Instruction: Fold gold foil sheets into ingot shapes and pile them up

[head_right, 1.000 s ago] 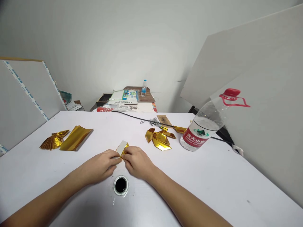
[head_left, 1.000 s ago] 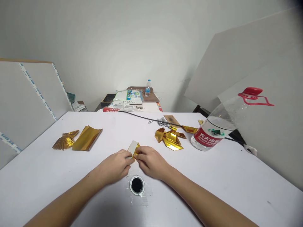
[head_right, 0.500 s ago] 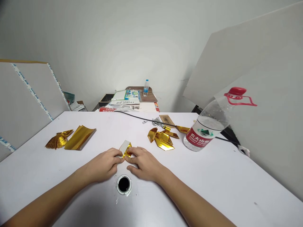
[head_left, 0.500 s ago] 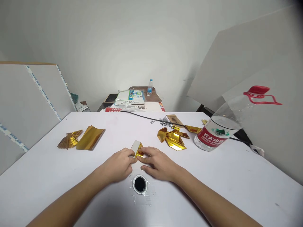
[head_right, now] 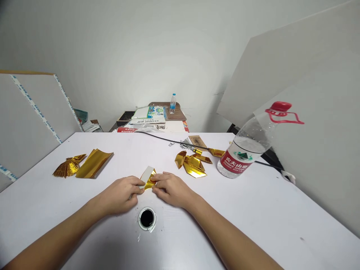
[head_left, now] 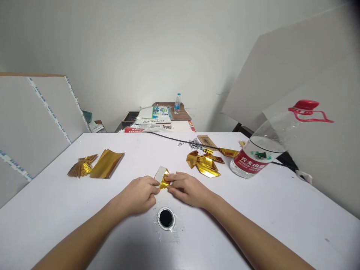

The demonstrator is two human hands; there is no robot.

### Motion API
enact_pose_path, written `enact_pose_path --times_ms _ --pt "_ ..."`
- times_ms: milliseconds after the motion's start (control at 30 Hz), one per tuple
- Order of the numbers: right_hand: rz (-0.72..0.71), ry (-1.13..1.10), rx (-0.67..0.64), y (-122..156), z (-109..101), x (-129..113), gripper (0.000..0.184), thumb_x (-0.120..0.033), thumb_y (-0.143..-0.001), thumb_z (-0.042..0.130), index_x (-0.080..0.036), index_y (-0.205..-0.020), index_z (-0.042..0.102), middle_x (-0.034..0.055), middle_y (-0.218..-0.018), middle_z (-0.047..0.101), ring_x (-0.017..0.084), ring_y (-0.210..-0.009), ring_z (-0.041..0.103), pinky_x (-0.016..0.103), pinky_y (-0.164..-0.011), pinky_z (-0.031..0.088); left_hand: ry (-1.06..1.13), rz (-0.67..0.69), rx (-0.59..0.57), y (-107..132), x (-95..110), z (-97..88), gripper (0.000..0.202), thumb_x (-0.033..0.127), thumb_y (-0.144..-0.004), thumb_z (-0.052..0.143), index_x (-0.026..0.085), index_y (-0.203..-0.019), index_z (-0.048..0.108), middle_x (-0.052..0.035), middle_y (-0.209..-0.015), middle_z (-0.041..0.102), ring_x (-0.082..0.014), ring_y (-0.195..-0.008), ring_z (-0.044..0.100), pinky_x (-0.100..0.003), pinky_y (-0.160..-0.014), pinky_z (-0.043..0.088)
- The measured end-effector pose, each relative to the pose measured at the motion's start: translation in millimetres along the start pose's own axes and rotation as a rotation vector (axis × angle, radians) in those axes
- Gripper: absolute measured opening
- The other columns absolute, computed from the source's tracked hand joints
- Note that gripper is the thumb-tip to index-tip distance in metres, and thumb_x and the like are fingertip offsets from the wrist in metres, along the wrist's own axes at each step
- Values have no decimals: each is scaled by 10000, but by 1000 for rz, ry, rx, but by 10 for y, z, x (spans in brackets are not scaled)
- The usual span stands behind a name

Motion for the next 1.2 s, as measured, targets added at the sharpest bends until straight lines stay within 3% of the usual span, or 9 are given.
enact_pose_path --times_ms 100,300,467,533,733,833,933,1067,1200 --pt "4 28 12 -1 4 -15 237 -294 -1030 550 -198 -947 750 45 -1334 690 187 -1155 683 374 -1033 523 17 36 34 6 11 -14 295 68 -810 539 230 -898 770 -39 -1071 738 -207 -1047 675 -324 -926 556" --pt "-12 23 53 -43 50 -30 201 -282 -975 619 -171 -809 638 38 -1174 723 161 -1016 704 516 -1228 384 91 24 118 -98 24 10 189 110 -872 531 204 -905 692 -32 -894 708 -183 -894 657 -341 -884 543" --pt "-71 -4 72 -55 88 -14 210 -308 -940 685 -176 -787 630 23 -1042 726 147 -987 707 479 -1252 383 164 -13 183 -188 -104 95 382 69 -907 474 188 -1249 591 -94 -1443 610 -230 -1375 557 -427 -1178 500" --pt "-106 -10 70 -46 94 -6 246 -350 -932 705 -174 -780 625 27 -1087 726 153 -1036 709 471 -1258 383 179 -32 154 -204 -138 144 434 74 -911 483 191 -1324 547 -100 -1489 577 -231 -1392 552 -433 -1190 500" --pt "-105 164 127 -21 13 6 367 -557 -935 687 -191 -940 717 77 -1319 683 258 -1320 593 576 -1256 334 65 -3 137 -184 -76 113 280 150 -932 558 205 -1195 637 -77 -1204 685 -242 -1186 622 -436 -1060 544" --pt "-23 320 147 -12 -43 42 353 -518 -972 647 -180 -972 748 104 -1415 633 324 -1384 518 638 -1227 301 -31 -18 134 -147 -52 66 189 232 -973 572 209 -1098 712 -77 -1082 691 -245 -1106 628 -431 -985 554" --pt "3 357 150 -13 -70 59 279 -393 -1028 572 -194 -1008 768 95 -1385 653 303 -1316 543 583 -1153 369 -37 -44 131 -117 -41 49 224 280 -1008 550 195 -1050 753 -79 -1054 692 -235 -1097 632 -410 -973 558" --pt "-21 238 67 -32 -50 12 309 -270 -1068 469 -218 -1083 774 76 -1143 741 206 -1085 616 446 -1033 436 5 -68 81 -101 -22 60 236 337 -986 620 164 -1098 735 -87 -1122 704 -241 -1124 635 -394 -983 558" --pt "23 180 -17 -27 -60 -46 297 -440 -1032 587 -219 -1108 771 73 -1107 743 212 -1061 621 451 -1055 411 45 -38 53 -89 -38 43 247 406 -966 679 198 -1097 702 -68 -1127 706 -244 -1131 620 -380 -965 537"
Point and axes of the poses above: each hand's wrist, its own y-axis away from the middle knuckle, its own z-axis out of the palm, x = y × z, the point moved 4 cm from there along -y, towards the middle knuckle
